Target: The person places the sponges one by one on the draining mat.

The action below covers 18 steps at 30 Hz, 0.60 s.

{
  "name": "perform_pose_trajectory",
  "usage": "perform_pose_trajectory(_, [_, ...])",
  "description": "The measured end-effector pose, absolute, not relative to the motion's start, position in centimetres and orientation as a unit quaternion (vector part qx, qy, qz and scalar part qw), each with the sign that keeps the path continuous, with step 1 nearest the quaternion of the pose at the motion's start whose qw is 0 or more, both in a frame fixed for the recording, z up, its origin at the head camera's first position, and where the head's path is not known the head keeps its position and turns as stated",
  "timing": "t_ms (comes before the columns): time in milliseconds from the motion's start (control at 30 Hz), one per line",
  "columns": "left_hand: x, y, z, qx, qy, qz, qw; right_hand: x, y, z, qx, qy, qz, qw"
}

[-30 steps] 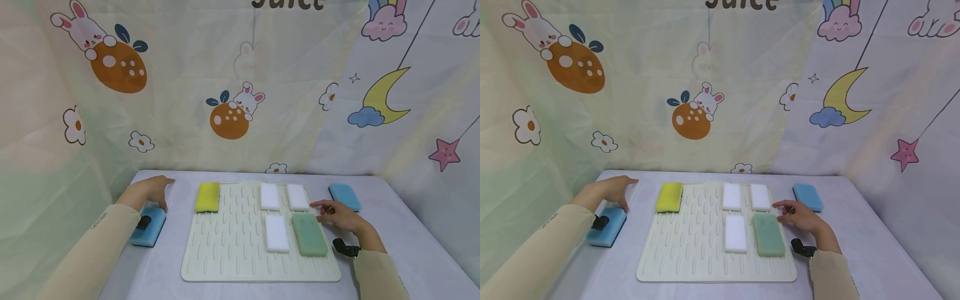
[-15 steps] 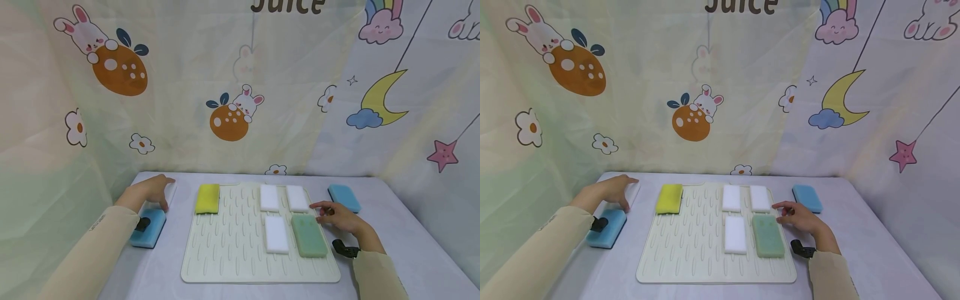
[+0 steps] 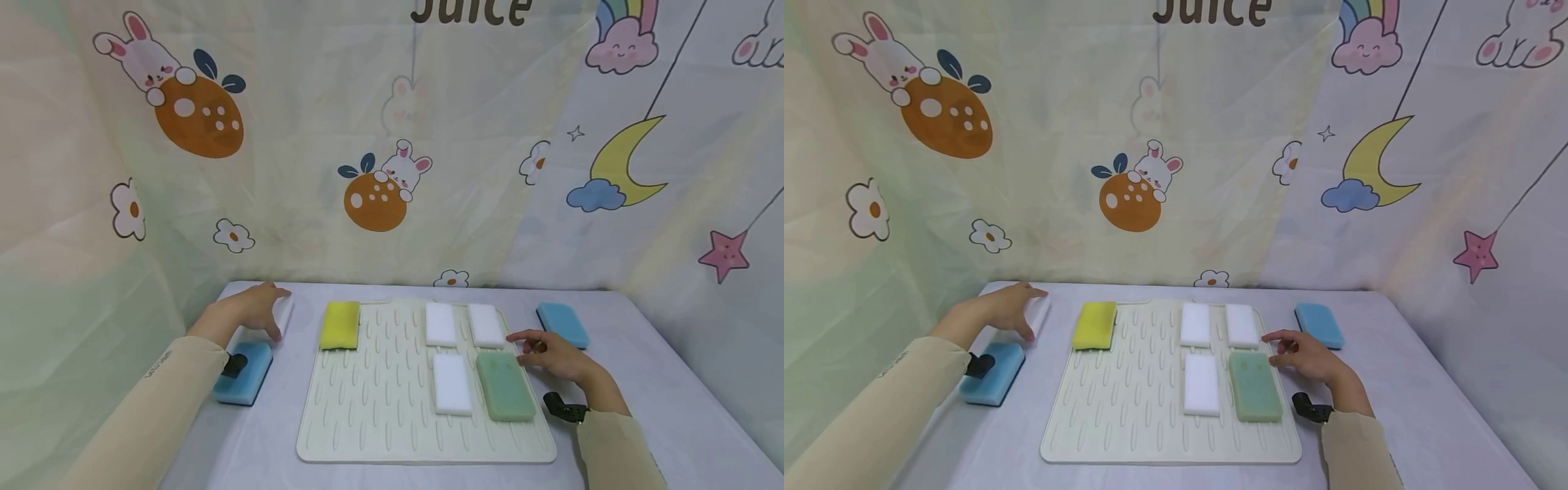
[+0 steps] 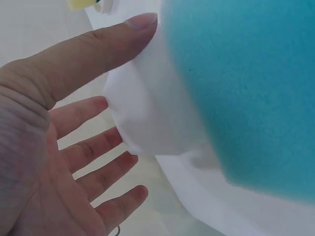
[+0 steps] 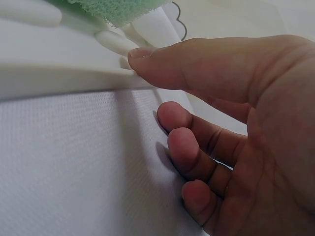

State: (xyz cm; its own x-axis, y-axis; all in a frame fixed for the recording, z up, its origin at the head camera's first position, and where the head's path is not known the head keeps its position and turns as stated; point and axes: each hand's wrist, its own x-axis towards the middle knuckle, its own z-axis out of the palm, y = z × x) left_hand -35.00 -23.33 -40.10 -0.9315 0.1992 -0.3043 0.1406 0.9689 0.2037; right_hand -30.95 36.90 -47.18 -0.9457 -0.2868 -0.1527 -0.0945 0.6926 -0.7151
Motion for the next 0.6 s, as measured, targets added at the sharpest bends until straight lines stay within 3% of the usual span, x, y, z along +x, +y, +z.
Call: perform_pose_trajectory(600, [-34.7, -21.3, -38.9, 0.12, 0.981, 0.069, 0.139, -31.1, 37.0, -47.2, -0.102, 0.916, -0.367, 0.123])
